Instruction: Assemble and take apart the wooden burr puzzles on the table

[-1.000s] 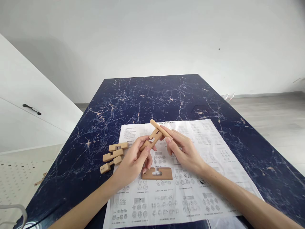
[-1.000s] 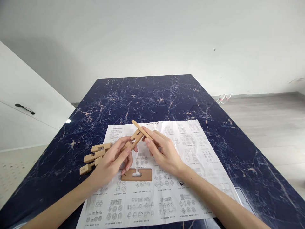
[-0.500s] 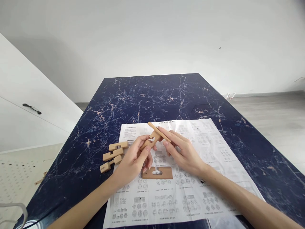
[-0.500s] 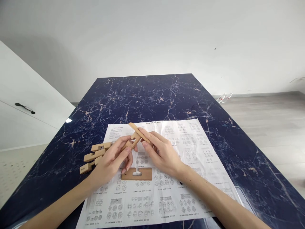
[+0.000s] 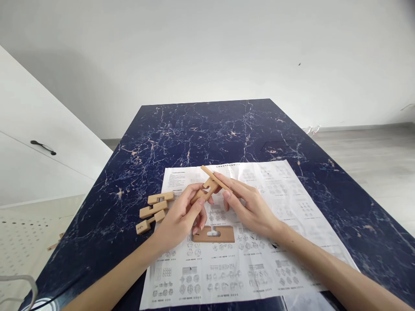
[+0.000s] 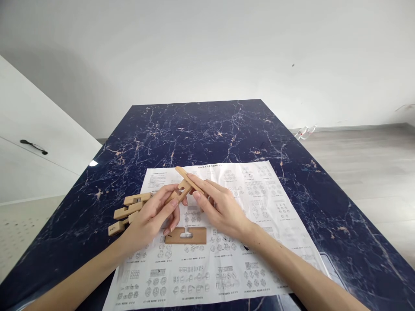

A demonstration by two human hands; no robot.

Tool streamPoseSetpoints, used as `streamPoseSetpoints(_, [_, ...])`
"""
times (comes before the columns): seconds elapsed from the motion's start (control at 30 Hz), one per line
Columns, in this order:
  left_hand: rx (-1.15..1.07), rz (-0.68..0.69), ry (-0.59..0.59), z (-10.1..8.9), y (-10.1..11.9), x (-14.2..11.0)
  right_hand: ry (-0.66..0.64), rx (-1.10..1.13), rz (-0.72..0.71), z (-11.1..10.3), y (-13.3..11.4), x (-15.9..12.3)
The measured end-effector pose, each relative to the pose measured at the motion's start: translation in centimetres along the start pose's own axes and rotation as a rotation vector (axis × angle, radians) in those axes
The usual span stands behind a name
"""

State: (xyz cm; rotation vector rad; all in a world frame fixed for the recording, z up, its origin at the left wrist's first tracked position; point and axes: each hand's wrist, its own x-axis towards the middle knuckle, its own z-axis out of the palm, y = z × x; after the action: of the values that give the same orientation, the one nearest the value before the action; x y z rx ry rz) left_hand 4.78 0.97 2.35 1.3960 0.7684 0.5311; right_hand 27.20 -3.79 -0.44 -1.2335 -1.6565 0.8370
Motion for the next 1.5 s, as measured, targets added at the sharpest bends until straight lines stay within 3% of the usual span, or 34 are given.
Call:
streamPoseSetpoints(0.23, [0.015, 0.009, -0.015, -0.07, 0.01, 0.00, 0.009, -0.011, -0.052, 0.01, -0.08, 0.07])
streamPoseSetpoints(0.7, [0.038, 0.005, -0.025, -0.31, -0.24, -0.07, -0.132, 0.011, -0.062, -0.16, 0.05, 0.01])
streamPoseSetpoints(1.17, [0.005, 0.011, -0.020, 0.08, 0.18, 0.22, 0.062, -0.008, -0.093, 0.40, -0.31, -0.09])
streamPoseSetpoints(1.5, [0.026, -0.002, -0.035, -0.22, 0.05, 0.37, 0.048, -0.057, -0.192, 0.30, -0.12, -0.01])
